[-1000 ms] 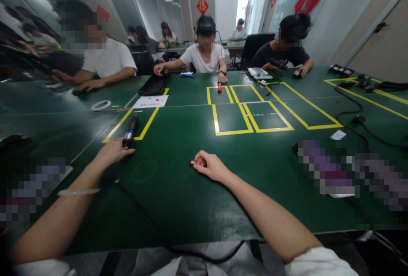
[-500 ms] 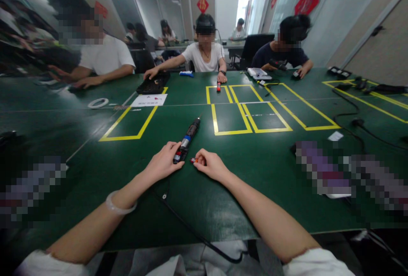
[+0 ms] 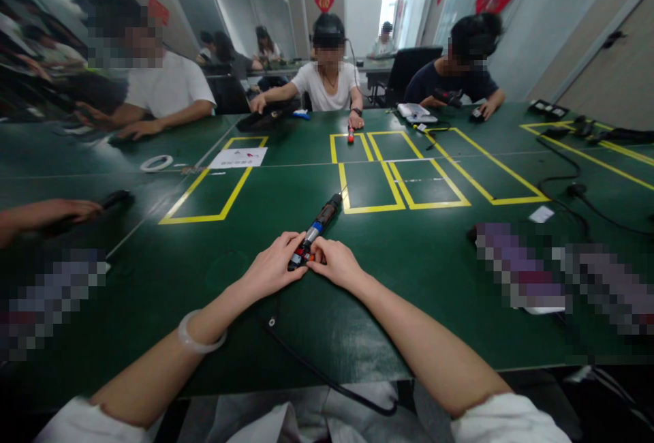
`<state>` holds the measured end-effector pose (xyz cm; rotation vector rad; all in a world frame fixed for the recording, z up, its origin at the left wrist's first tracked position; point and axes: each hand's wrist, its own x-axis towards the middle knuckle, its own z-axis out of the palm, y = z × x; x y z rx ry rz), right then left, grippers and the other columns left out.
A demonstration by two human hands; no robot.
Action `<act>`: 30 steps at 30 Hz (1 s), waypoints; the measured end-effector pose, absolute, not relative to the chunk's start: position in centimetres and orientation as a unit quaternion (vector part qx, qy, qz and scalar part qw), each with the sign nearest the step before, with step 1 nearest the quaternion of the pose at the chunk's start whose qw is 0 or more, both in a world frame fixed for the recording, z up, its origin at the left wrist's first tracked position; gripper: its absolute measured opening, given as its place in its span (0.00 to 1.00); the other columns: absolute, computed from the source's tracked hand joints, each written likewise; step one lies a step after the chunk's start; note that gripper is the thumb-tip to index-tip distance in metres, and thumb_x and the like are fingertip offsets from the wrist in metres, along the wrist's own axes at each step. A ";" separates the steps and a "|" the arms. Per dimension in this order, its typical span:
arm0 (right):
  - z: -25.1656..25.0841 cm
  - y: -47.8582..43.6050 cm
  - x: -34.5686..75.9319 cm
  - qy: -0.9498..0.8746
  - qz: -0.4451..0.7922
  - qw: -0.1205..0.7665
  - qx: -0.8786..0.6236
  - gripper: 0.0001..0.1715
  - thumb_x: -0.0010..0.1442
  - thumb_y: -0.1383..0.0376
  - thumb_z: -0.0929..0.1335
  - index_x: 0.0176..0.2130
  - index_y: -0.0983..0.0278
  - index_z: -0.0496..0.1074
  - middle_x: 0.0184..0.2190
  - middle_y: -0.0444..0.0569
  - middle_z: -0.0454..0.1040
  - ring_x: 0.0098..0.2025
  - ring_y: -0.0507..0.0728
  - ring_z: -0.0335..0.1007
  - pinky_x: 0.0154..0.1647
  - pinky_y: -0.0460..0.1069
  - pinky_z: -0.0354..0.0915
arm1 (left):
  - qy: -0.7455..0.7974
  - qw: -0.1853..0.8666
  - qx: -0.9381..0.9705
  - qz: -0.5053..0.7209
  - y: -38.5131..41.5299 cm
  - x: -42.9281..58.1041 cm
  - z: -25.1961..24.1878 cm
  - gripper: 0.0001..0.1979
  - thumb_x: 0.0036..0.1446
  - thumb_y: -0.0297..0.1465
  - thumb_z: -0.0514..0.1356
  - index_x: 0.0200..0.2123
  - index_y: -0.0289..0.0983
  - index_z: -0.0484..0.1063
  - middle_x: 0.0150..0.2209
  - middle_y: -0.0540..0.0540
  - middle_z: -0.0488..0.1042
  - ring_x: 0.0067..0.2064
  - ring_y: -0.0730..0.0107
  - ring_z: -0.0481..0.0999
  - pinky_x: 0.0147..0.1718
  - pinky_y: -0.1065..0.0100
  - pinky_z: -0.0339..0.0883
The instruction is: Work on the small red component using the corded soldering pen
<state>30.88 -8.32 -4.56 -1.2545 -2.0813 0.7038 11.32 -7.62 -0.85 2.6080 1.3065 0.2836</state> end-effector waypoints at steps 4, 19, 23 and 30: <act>-4.4 -8.6 31.0 -0.795 0.257 0.305 -0.458 0.10 0.55 0.68 0.71 0.37 0.62 0.66 0.26 0.41 0.71 0.28 0.52 0.65 0.31 0.45 0.57 | 0.447 0.102 0.883 0.101 -7.7 11.3 -1.0 0.34 0.56 0.39 0.57 0.64 0.44 0.51 0.56 0.39 0.62 0.54 0.55 0.67 0.44 0.60 0.69; -4.1 -9.1 31.3 -0.806 0.252 0.323 -0.426 0.02 0.62 0.67 0.67 0.38 0.63 0.70 0.32 0.47 0.73 0.35 0.55 0.68 0.40 0.48 0.62 | 0.474 0.047 0.873 0.107 -8.1 12.4 -1.3 0.32 0.59 0.42 0.55 0.64 0.42 0.51 0.53 0.39 0.63 0.50 0.56 0.68 0.43 0.61 0.68; -3.8 -9.3 31.5 -0.808 0.246 0.327 -0.425 0.08 0.62 0.67 0.67 0.43 0.62 0.70 0.34 0.47 0.73 0.36 0.55 0.68 0.41 0.49 0.63 | 0.477 0.053 0.871 0.110 -7.9 12.1 -1.3 0.30 0.60 0.42 0.54 0.64 0.44 0.50 0.52 0.39 0.63 0.50 0.57 0.68 0.41 0.61 0.68; -3.9 -9.3 31.8 -0.817 0.234 0.311 -0.426 0.05 0.62 0.68 0.66 0.41 0.62 0.70 0.35 0.48 0.73 0.37 0.55 0.68 0.41 0.49 0.64 | 0.501 0.041 0.859 0.100 -5.4 9.7 -1.3 0.31 0.60 0.44 0.53 0.64 0.43 0.51 0.54 0.39 0.62 0.51 0.55 0.67 0.44 0.60 0.67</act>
